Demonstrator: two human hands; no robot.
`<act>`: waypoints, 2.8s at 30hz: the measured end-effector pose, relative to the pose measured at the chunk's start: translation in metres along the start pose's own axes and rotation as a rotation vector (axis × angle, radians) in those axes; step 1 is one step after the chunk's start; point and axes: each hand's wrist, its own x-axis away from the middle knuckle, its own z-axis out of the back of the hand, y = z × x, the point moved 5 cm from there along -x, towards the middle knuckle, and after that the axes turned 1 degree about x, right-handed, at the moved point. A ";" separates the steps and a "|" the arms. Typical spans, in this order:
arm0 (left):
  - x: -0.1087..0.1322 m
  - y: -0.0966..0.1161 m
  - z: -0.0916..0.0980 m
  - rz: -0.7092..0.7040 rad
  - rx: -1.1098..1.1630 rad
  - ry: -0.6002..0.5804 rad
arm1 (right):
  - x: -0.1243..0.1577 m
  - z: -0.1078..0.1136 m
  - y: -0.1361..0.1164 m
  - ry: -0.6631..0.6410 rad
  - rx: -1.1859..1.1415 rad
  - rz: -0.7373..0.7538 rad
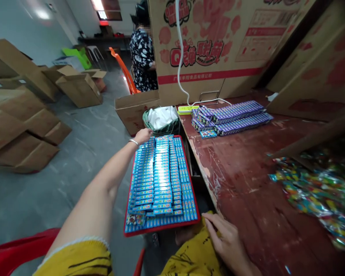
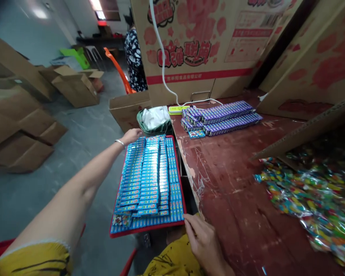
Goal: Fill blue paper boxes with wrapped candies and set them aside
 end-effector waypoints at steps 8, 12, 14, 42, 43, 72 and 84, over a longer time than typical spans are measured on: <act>-0.028 -0.013 -0.019 0.018 0.013 -0.147 | -0.007 0.003 0.006 0.050 -0.057 -0.034; -0.022 -0.018 -0.032 -0.003 0.002 -0.176 | -0.008 0.004 0.008 0.054 -0.093 -0.065; -0.021 -0.022 -0.037 -0.016 -0.006 -0.182 | -0.006 0.004 0.010 0.038 -0.100 -0.084; 0.002 -0.035 -0.027 0.025 -0.013 0.024 | -0.005 0.010 0.010 -0.006 -0.120 -0.193; 0.012 -0.040 -0.023 0.034 -0.009 0.040 | -0.006 0.011 0.009 -0.006 -0.121 -0.205; 0.359 0.019 -0.120 -0.601 -0.548 -0.326 | -0.002 0.014 0.009 0.040 -0.201 -0.253; 0.365 0.000 -0.078 -0.554 -0.575 -0.289 | -0.002 0.015 0.011 0.031 -0.278 -0.318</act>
